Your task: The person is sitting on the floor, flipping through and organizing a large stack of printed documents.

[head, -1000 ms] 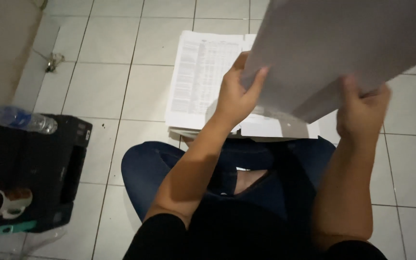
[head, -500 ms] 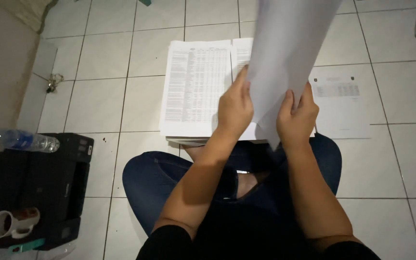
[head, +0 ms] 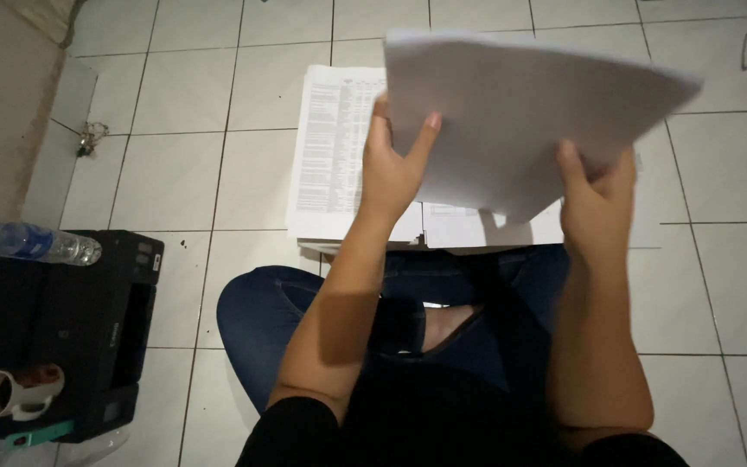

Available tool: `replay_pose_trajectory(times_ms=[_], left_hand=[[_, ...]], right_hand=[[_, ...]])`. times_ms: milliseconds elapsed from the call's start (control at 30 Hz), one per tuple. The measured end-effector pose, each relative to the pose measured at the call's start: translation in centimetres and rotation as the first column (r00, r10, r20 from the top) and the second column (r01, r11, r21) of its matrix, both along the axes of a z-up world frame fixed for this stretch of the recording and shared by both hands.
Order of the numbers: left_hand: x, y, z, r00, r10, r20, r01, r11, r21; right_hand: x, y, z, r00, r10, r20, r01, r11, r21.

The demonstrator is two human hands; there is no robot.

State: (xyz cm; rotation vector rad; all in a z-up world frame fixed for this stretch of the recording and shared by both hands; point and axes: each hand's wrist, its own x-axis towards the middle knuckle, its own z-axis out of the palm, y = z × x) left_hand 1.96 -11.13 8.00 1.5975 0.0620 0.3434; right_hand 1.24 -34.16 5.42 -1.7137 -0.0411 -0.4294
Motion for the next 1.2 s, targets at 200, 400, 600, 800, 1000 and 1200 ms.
replay_pose_trajectory(times_ms=[200,400,600,800,1000,1200], left_hand=[[-0.1,-4.2,-6.9,0.946,-0.084,0.314,-0.036,0.932,0.360],[-0.6,-1.0,-1.2,0.989,-0.078,0.127,0.082,0.996,-0.026],[-1.4,0.0,-0.7,0.976,0.055,0.209,-0.053,0.998,-0.017],[-1.5,0.4,-3.3,0.990,0.006,0.144,-0.009,1.000,0.024],[-10.0,2.0,5.3,0.979,-0.178,0.095,0.171,0.982,0.077],[-14.2,6.5,5.9,0.952,-0.274,-0.139,0.273,0.962,-0.024]], right_hand=[[0.6,4.4,-2.6,0.975,-0.108,0.195,0.179,0.902,-0.394],[-0.4,1.2,0.6,0.973,-0.126,0.191,0.167,0.962,-0.215],[-1.6,0.9,1.3,0.973,0.213,0.093,-0.222,0.970,0.097],[0.3,0.7,-2.4,0.991,0.072,0.117,-0.084,0.991,0.105],[-5.2,3.5,-2.7,0.909,-0.114,0.401,0.192,0.968,-0.159],[-9.3,5.3,-6.3,0.655,0.597,0.464,-0.131,0.694,-0.708]])
